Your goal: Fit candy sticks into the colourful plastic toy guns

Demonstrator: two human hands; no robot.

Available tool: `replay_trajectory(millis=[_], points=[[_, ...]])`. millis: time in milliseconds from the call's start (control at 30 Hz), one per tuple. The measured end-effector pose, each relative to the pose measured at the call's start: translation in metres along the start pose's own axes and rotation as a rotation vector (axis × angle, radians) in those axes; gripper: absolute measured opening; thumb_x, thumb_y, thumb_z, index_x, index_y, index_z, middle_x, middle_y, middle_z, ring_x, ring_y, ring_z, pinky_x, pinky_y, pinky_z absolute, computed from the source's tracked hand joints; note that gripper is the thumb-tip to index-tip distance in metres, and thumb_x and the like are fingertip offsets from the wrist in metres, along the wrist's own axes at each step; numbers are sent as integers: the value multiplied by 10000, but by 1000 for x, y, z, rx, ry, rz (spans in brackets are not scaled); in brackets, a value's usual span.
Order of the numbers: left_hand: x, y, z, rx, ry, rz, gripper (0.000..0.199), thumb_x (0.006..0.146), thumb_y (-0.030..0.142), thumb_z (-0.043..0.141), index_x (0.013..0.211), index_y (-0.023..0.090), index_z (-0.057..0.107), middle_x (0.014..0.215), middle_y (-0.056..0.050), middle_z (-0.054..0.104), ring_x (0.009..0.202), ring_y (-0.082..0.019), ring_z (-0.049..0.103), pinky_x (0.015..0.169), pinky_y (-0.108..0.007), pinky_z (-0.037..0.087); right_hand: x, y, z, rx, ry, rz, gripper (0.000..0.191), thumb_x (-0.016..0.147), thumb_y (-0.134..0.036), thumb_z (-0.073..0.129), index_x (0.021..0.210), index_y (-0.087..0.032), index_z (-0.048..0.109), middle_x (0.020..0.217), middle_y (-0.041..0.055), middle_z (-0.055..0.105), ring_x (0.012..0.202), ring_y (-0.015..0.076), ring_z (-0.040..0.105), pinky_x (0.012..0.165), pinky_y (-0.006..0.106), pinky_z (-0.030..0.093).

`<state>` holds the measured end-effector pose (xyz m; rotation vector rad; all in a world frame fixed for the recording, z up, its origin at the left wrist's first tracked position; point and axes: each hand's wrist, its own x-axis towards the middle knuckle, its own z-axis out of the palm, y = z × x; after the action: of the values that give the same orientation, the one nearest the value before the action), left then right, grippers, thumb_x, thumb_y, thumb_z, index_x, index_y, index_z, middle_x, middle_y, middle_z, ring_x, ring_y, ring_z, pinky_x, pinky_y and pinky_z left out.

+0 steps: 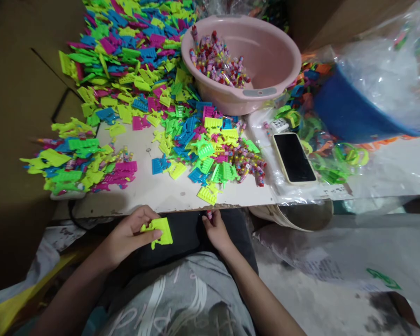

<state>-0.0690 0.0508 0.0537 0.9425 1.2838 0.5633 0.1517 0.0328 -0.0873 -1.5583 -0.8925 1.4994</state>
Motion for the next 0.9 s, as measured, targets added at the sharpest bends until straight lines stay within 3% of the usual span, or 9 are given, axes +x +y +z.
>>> replay_trajectory(millis=[100, 267, 500, 633, 767, 867, 900], points=[[1, 0, 2, -8, -19, -2, 388, 615, 405, 785, 775, 199, 498, 658, 57, 534, 607, -108, 509, 568, -208, 384, 2, 1, 8, -165, 52, -39, 256, 680, -350, 688, 884, -246, 573, 871, 53, 677, 844, 245, 618, 771, 348, 455], [1, -2, 5, -16, -43, -7, 385, 617, 401, 786, 755, 198, 489, 676, 52, 533, 621, -108, 496, 573, -208, 385, 3, -4, 14, -372, 70, -79, 88, 692, -278, 642, 710, -242, 564, 702, 68, 657, 704, 255, 612, 654, 333, 430], [-1, -4, 9, -57, -77, 36, 393, 644, 407, 777, 700, 196, 450, 781, 26, 556, 689, -117, 511, 622, -218, 392, 4, -9, 9, -493, 74, -133, 153, 705, -348, 562, 635, -234, 488, 579, 15, 569, 542, 177, 509, 536, 279, 365], [-3, -4, 5, -39, -61, 36, 411, 634, 433, 780, 703, 198, 450, 764, 29, 545, 666, -114, 503, 605, -217, 385, -2, -14, 3, -526, 68, -159, 325, 760, -500, 510, 593, -236, 421, 509, -20, 488, 480, 140, 439, 470, 250, 335], [-4, -3, 0, -20, -20, 7, 407, 627, 442, 787, 728, 195, 479, 711, 38, 548, 635, -110, 497, 590, -211, 382, -16, -30, -32, -608, 128, -189, 443, 774, -617, 493, 576, -234, 393, 494, -30, 449, 470, 129, 414, 458, 242, 304], [-2, -3, 1, -66, -16, -15, 388, 630, 416, 794, 803, 197, 524, 721, 33, 581, 662, -120, 531, 613, -213, 407, -30, -52, -82, -744, 225, -193, 354, 751, -542, 585, 645, -213, 508, 548, 5, 524, 493, 151, 464, 479, 253, 283], [-1, -2, 3, -87, -17, -15, 392, 624, 400, 801, 840, 199, 543, 762, 24, 604, 698, -129, 552, 637, -218, 424, -35, -59, -100, -922, 265, -168, 329, 758, -521, 584, 649, -215, 533, 545, 13, 537, 488, 161, 483, 474, 254, 273]])
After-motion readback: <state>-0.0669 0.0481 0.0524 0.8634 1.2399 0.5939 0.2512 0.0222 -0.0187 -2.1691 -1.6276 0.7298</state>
